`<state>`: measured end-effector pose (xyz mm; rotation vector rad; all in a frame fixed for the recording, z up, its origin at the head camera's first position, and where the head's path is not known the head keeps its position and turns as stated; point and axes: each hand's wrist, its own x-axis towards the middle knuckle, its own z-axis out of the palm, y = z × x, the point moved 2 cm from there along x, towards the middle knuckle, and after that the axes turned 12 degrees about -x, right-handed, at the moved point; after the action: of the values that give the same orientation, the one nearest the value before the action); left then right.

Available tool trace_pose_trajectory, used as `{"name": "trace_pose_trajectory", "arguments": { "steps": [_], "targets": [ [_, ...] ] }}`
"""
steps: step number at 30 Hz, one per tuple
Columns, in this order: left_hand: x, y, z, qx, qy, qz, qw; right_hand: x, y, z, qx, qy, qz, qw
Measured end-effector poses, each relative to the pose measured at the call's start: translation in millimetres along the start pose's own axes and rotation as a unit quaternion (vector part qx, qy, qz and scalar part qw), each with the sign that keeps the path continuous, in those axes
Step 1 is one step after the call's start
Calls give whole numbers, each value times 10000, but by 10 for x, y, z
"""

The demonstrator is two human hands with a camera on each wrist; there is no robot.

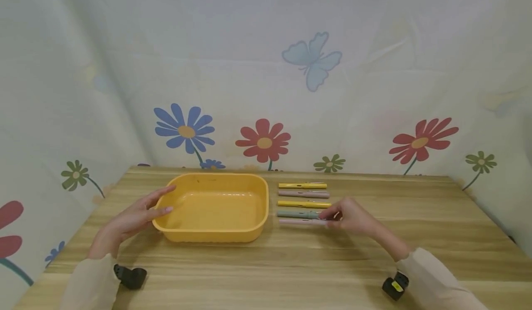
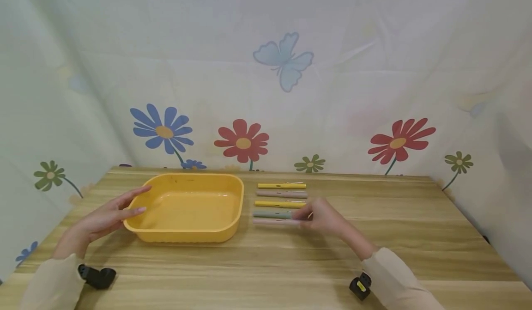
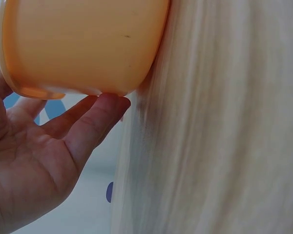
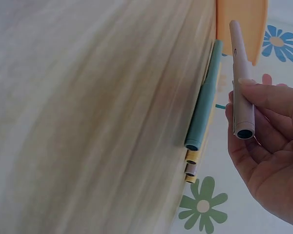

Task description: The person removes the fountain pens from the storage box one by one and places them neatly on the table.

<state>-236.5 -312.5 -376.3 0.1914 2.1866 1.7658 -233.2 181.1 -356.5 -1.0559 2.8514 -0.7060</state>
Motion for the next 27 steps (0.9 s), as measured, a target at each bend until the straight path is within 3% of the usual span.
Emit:
{"name": "trace_pose_trajectory", "arguments": {
  "steps": [27],
  "targets": [
    [-1, 21, 10, -46, 62, -21, 10000, 98, 70, 165, -441, -265, -142, 9986]
  ]
}}
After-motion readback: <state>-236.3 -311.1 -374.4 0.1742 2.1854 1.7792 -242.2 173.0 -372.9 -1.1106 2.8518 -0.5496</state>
